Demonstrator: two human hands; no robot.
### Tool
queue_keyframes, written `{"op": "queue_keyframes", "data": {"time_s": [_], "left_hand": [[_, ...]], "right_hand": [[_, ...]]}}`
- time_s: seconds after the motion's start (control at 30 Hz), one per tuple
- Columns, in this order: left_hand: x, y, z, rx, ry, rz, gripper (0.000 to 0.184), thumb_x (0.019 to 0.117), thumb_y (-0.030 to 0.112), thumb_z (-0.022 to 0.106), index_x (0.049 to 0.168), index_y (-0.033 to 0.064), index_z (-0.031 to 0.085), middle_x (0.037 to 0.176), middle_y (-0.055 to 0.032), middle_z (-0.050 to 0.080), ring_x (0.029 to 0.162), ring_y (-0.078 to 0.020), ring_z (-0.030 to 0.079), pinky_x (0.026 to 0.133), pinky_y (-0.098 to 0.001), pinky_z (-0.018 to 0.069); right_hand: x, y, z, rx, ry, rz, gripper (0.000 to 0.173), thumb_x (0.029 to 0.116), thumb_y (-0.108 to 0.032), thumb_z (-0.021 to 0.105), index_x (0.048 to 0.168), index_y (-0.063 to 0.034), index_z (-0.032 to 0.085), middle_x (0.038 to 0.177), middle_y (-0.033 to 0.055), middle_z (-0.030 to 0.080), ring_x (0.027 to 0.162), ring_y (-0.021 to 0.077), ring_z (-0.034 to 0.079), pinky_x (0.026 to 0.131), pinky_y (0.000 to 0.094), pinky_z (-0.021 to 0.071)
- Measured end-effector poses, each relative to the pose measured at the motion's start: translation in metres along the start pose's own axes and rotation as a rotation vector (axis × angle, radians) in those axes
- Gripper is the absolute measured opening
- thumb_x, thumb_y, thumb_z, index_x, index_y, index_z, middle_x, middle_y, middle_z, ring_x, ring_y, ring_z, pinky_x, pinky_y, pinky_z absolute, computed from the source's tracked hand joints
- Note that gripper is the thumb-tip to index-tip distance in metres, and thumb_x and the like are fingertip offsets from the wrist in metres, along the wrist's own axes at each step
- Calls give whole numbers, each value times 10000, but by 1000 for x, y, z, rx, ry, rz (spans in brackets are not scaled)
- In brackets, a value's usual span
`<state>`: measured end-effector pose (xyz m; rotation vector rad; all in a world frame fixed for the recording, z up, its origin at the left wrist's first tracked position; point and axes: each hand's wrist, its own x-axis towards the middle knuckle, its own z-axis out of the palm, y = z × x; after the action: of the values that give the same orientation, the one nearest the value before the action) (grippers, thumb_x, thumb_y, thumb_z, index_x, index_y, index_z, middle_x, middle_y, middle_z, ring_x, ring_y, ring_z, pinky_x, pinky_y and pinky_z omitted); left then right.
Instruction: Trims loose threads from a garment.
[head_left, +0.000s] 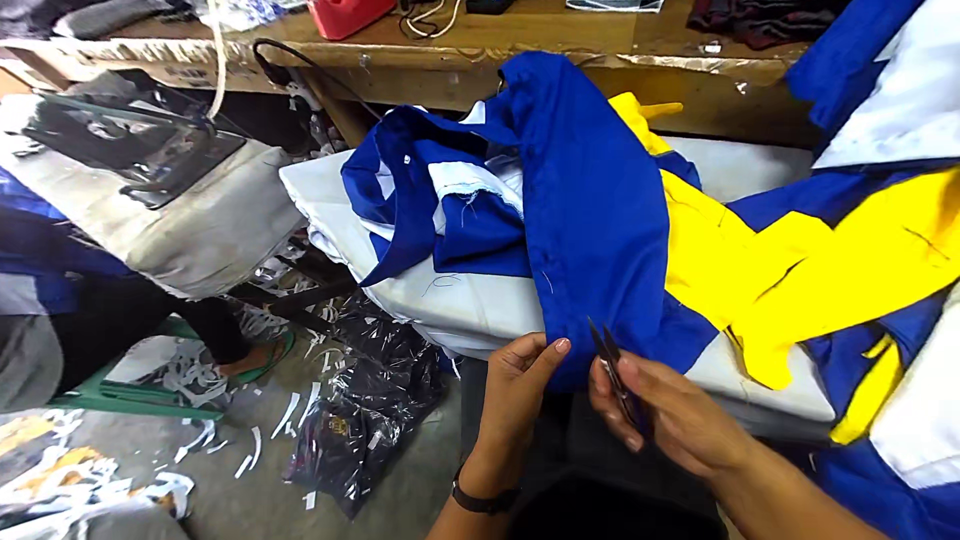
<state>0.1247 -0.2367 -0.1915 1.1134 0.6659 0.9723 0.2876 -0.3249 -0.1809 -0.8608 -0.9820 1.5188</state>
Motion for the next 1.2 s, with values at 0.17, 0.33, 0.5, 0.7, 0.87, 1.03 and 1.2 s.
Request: {"op": "queue_keyframes", "data": {"time_s": [0.17, 0.33, 0.5, 0.7, 0.87, 1.03, 1.2], "left_hand": [[-12, -2, 4, 99, -89, 101, 108, 946, 24, 646, 951, 1, 752, 969, -29, 735, 917, -65, 691, 846, -252, 579], [-22, -4, 10, 125, -70, 142, 114, 955, 20, 637, 970, -10, 746, 990, -39, 730, 935, -76, 690, 848, -253, 582], [-24, -7, 18, 141, -30, 172, 139, 963, 30, 628, 948, -8, 761, 1001, -45, 734, 965, -84, 685, 875, -255, 573], [-23, -8, 20, 147, -35, 201, 152, 967, 23, 620, 936, 1, 767, 985, -32, 733, 963, -76, 678, 885, -245, 565], [-24, -9, 20, 177, -24, 230, 146, 967, 20, 622, 941, -2, 764, 979, -23, 726, 941, -70, 678, 860, -236, 572], [-24, -14, 21, 274, 2, 307, 143, 969, 54, 635, 927, 11, 765, 957, -12, 710, 926, -62, 655, 837, -217, 551], [-25, -22, 26, 299, 34, 397, 138, 972, 112, 660, 908, 39, 758, 864, 31, 642, 852, -32, 592, 766, -177, 497]], "right_hand": [[-11, 12, 5, 71, 123, -35, 298, 1086, -402, 467, 942, -175, 597, 594, -138, 449, 442, -51, 433, 408, 113, 388], [-28, 9, 6, 276, 39, 74, 422, 1074, -497, 440, 875, -166, 609, 584, -137, 407, 421, -70, 380, 385, 92, 333], [-36, 10, 5, 245, 23, 115, 397, 1079, -471, 445, 842, -184, 584, 575, -138, 385, 412, -71, 351, 377, 91, 306], [-36, 11, 3, 235, -10, 111, 390, 1086, -454, 433, 838, -190, 577, 580, -139, 380, 412, -70, 330, 378, 91, 287], [-35, 13, 1, 224, -9, 111, 390, 1089, -448, 428, 838, -189, 575, 592, -136, 384, 415, -71, 322, 378, 89, 283], [-35, 11, 3, 236, 34, 119, 395, 1089, -429, 428, 819, -186, 581, 567, -136, 375, 408, -70, 328, 375, 92, 280], [-36, 6, 3, 655, -101, 278, 474, 1054, -539, 451, 814, -152, 584, 563, -105, 401, 385, -47, 376, 367, 105, 347]]}}
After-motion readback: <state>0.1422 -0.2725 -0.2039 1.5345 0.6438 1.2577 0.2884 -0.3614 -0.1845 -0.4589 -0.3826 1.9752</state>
